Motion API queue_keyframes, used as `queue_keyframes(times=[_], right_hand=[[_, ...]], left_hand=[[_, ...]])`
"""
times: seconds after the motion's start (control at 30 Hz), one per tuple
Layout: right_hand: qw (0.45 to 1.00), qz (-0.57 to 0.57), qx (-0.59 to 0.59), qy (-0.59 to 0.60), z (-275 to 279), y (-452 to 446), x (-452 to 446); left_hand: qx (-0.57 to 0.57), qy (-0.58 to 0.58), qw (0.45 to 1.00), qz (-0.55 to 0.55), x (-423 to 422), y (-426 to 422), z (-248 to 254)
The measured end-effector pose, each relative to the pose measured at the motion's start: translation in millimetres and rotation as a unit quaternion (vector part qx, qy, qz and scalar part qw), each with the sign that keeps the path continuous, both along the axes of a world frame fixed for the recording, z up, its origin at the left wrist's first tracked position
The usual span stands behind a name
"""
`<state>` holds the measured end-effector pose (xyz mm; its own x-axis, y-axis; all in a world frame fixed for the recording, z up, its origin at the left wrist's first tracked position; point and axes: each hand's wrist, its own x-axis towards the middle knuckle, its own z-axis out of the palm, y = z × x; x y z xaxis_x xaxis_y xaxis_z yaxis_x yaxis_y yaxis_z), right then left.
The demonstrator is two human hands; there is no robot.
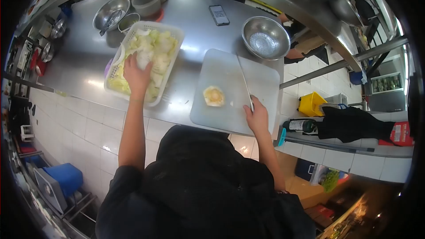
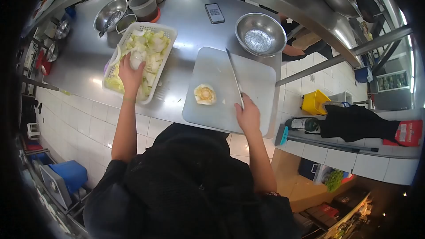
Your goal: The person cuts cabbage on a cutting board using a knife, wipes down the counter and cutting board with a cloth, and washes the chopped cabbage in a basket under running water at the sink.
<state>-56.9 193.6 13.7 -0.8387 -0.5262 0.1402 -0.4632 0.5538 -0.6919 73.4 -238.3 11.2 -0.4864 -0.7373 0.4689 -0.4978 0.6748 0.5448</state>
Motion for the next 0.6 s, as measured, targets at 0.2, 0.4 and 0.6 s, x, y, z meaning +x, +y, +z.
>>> queue_keyframes(times=[0.2,0.4,0.6], right_hand=[[0.984,0.01,0.153,0.09,2,-34,24],[0.967,0.146,0.208,0.03,-4,-128,28],[0.764,0.08,-0.381,-0.515,-14,-17,-34]], left_hand=[[-0.017,0.049,0.998,-0.032,19,12,17],[0.028,0.098,0.992,-0.071,8,34,26],[0.002,0.092,0.992,-0.092,25,68,19]])
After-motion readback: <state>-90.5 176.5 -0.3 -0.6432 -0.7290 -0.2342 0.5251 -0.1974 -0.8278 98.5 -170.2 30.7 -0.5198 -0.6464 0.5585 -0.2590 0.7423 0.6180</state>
